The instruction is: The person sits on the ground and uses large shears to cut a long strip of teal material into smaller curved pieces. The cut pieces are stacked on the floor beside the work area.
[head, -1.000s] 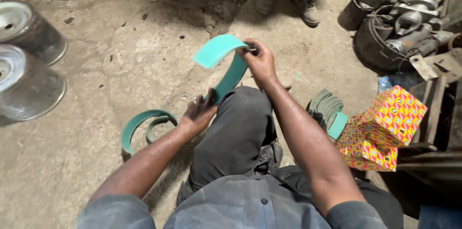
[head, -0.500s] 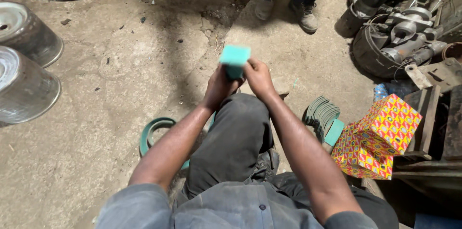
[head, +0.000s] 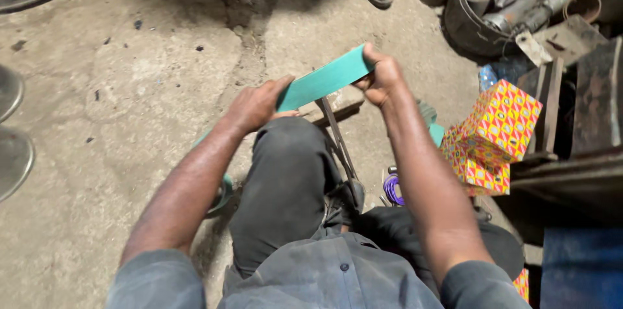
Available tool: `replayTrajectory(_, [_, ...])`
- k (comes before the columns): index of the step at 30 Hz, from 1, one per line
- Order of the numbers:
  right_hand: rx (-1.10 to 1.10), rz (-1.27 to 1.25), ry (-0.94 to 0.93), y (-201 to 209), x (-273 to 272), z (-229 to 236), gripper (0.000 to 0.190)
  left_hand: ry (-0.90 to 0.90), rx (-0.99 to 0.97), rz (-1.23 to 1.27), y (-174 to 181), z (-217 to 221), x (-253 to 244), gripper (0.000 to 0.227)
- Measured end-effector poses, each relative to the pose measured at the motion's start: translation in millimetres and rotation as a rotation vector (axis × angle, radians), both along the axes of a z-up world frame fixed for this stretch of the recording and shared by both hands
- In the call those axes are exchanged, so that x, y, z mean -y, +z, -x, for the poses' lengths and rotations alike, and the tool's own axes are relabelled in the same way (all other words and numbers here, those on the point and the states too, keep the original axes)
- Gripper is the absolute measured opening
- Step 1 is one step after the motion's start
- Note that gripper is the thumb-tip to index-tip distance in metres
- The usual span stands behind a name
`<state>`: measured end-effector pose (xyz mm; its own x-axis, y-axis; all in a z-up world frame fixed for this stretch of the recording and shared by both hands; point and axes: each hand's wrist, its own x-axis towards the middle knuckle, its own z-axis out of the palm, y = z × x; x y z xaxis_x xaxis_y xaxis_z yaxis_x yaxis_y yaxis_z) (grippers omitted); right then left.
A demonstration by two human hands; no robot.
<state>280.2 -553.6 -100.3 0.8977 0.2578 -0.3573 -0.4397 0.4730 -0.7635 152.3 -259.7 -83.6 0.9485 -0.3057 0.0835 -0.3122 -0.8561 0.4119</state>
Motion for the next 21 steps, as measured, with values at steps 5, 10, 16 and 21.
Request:
replayTrajectory(5, [-0.137,-0.109,0.029,-84.5,6.3,-4.6,0.037,-0.041,-0.151,-0.159,-24.2,-15.3,-17.3,0.087])
replayTrajectory(10, [-0.116,0.158,-0.053,-125.7,9.8,-7.1,0.038,0.099,-0.331,0.12,-96.5,-33.8,13.4,0.089])
replayTrajectory(16, [-0.092,0.257,-0.143,-178.4,19.1,-15.0,0.036,0.096,-0.66,0.645,-193.4,-69.0,34.0,0.058])
replayTrajectory(21, [-0.09,0.233,-0.145,-225.3,36.4,-28.6,0.032,0.243,-0.834,0.561,-224.8,-86.1,53.9,0.045])
